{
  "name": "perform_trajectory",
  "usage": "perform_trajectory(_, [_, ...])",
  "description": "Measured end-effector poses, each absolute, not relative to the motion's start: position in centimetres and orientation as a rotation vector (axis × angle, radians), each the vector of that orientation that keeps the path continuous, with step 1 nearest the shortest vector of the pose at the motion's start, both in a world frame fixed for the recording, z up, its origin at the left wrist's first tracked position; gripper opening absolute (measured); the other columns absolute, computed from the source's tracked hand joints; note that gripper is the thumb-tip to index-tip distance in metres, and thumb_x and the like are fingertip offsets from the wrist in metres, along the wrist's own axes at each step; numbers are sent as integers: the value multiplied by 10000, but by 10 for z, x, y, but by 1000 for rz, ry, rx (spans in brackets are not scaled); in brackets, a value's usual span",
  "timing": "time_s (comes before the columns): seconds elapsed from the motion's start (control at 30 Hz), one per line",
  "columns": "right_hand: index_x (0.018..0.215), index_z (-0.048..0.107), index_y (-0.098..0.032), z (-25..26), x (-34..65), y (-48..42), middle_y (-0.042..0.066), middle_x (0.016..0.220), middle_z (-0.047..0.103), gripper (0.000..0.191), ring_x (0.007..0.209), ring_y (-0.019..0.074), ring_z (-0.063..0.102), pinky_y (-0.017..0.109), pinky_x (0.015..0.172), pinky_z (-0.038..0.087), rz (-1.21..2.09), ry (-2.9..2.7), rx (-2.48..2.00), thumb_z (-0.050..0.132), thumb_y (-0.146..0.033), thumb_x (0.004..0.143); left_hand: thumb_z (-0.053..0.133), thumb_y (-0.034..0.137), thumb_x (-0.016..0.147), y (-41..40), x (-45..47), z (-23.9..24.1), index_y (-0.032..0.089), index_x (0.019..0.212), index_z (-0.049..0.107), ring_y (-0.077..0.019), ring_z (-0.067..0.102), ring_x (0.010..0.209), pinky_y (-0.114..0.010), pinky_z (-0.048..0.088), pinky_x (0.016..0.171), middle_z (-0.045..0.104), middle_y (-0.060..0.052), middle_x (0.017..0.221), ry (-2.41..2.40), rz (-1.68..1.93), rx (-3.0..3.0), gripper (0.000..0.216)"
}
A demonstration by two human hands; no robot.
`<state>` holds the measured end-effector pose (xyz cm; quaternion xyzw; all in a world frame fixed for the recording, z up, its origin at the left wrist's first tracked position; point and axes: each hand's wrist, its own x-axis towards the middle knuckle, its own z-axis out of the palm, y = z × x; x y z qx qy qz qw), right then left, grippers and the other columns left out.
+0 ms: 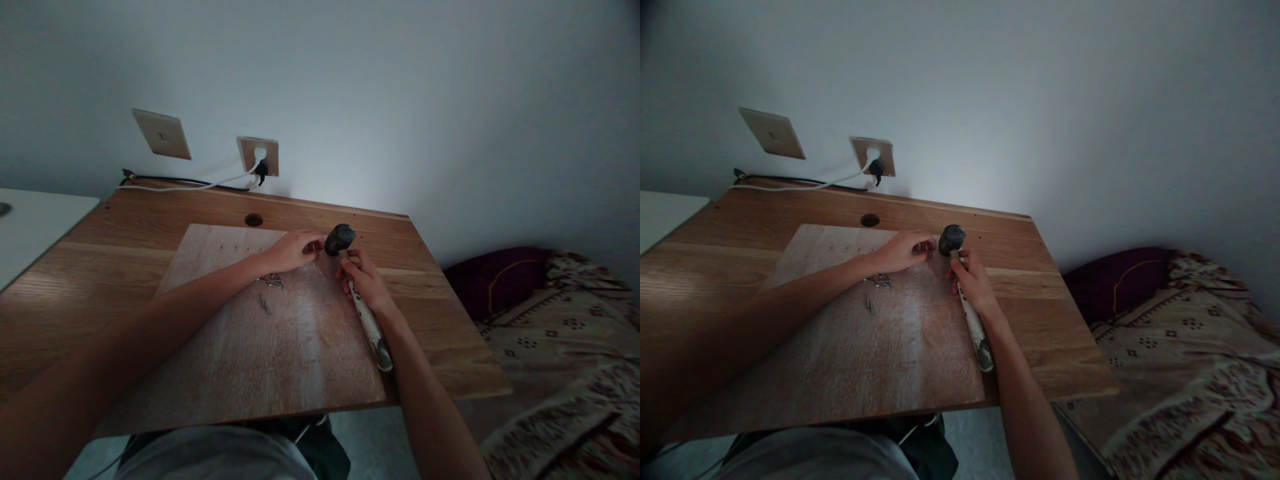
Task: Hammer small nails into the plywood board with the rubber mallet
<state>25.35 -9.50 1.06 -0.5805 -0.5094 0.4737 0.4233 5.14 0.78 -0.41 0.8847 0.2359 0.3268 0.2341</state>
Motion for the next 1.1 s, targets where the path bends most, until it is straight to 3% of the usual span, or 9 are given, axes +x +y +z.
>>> perform_trajectory(0.47, [1008, 432, -259, 9, 253, -94, -60, 671, 640, 378, 363, 110, 497, 227, 321, 386, 1175, -1278, -1446, 639, -524, 834, 629, 62, 798, 10, 52, -8, 184, 951, 726, -153, 668, 736, -267, 478, 684, 743, -16, 838, 680, 858, 2467, 219])
perform_trajectory(0.73, [1013, 438, -263, 8, 252, -94, -64, 671, 643, 364, 363, 110, 498, 219, 322, 376, 1168, -1255, -1452, 647, -502, 835, 623, 42, 788, 8, 51, -5, 175, 1063, 707, -146, 684, 726, -262, 504, 692, 760, -26, 874, 664, 865, 2401, 317])
perform_trajectory(1.1, [1002, 432, -260, 11, 251, -94, -60, 659, 639, 375, 364, 119, 500, 229, 318, 385, 1172, -1257, -1460, 647, -505, 815, 647, 30, 769, 8, 52, -7, 173, 963, 666, -140, 673, 716, -264, 508, 688, 737, -8, 839, 674, 878, 2371, 242])
